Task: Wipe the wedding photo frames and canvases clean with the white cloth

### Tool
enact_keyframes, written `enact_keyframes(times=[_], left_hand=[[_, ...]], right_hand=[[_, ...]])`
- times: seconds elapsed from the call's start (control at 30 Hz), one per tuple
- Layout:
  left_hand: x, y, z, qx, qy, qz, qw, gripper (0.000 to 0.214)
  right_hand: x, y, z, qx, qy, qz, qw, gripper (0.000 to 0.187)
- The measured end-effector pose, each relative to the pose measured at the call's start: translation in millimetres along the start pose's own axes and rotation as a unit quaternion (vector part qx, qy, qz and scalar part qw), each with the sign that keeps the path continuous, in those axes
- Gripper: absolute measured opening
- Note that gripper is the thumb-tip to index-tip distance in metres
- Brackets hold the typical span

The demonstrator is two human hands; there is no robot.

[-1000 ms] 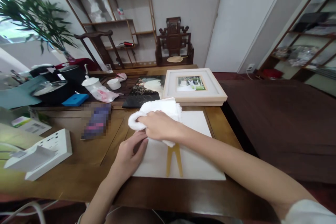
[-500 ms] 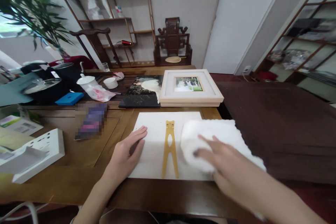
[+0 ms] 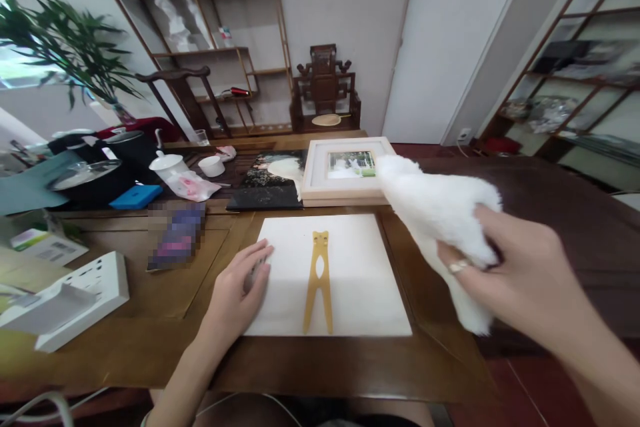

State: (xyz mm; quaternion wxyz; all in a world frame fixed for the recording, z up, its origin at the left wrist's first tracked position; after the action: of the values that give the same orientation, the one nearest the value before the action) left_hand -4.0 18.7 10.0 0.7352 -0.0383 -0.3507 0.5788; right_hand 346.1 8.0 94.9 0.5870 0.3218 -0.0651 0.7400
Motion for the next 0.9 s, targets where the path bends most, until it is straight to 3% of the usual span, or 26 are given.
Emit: enact_keyframes(times=[0.1,0.2,0.33,0.43,0.57,0.7,0.77,0.8,0.9], left_hand=[[0,3,1.2,0.028,-0.015,0.038,0.999,0.033],[0,6,1.2,0.033,-0.009,0.073,0.997,0.035],[-1,12,0.7,0.013,-0.001,0.109,0.994,0.036],[-2,17,-0.2,0.008,-0.006,0.109,0.994,0.038],[-4,20,-1.5,0.009,-0.013,0.110,0.994,0.038],[-5,17,0.4,0.010,-0.029,0.125,0.992,0.034],[-5,14,2.4,0.013,-0.036,0.133,0.990,0.032],[-4,13,3.2,0.012,-0.036,0.140,0.989,0.032],[-2,11,5.2,-0.023,-0.026,0.172,0.985,0.032]], right_hand=[[12,42,-28,-0.024,0.025,0.156,0.987,0.011],[20,85,-68,-0.019,0.142,0.270,0.952,0.035],[24,131,-118,0.005,0.279,0.302,0.912,0.049],[13,158,-134,0.025,0.297,0.330,0.896,0.039],[-16,174,-119,0.099,0.309,0.378,0.867,0.029],[-32,156,-72,0.197,0.361,0.388,0.825,0.032],[-27,133,-49,0.205,0.361,0.324,0.850,0.035],[-22,120,-38,0.199,0.321,0.296,0.877,0.036],[-9,88,-19,0.148,0.127,0.261,0.945,0.031]])
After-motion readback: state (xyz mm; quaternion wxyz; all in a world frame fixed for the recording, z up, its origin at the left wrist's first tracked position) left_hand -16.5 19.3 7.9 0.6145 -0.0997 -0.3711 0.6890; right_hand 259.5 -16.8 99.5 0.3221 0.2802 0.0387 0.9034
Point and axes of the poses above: each hand's wrist, its own x-axis towards the middle knuckle, its own z-axis out of the back of the hand, y = z × x, the point moved 4 cm from there along x, towards the middle knuckle, and after that the axes turned 6 degrees about x, right-handed, at the moved point
